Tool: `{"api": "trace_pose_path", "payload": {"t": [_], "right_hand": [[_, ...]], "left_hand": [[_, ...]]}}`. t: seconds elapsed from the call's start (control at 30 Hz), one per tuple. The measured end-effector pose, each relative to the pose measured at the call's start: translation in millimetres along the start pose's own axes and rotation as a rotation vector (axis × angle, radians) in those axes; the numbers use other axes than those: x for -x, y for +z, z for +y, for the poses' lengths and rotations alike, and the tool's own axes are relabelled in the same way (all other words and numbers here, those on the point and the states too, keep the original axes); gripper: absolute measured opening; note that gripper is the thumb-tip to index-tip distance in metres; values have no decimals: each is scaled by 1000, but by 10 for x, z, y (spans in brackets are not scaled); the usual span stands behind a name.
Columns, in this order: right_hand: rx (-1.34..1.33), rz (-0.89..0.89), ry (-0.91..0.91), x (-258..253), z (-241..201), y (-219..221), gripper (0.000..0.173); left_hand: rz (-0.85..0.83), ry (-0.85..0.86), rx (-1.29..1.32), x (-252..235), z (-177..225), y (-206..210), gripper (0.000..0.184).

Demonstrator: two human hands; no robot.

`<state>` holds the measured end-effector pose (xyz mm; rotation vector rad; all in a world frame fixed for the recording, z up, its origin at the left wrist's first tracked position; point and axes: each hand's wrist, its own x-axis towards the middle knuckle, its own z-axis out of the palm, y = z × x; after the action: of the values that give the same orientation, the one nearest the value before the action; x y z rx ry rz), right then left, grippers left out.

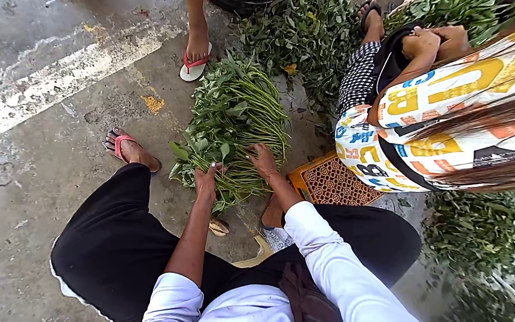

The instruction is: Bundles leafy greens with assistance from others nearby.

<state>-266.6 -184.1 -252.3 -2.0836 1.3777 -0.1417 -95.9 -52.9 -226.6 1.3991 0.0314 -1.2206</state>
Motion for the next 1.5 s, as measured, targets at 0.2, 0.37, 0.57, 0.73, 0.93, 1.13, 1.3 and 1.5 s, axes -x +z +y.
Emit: {"api": "trace_pose_path", "payload": {"t": [0.2,0.37,0.57,0.73,0.93,1.13,1.3,1.5], "right_hand": [[189,-141,76,-128,190,99,40],[241,-236,-4,-215,223,31,37],[-213,-205,34,-281,140,-432,36],[-717,-87,171,-193,-56,-698,27],[-773,-54,209,309,-581,-543,23],[-867,-77,129,712,-811,-115,25],[-836,-53,74,763,-897,-43,21],[-778,61,145,822,-900,-20,21]], "left_hand": [[-71,19,35,25,23,30,35],[-125,-109,104,15,40,19,30],[-155,-203,188,49,143,62,26],[34,-71,281,-14,113,29,24],[-146,4,197,119,157,91,20],[-186,-21,138,213,164,108,25],[-236,-36,42,236,217,21,35],[-234,-41,80,225,197,-13,30]]}}
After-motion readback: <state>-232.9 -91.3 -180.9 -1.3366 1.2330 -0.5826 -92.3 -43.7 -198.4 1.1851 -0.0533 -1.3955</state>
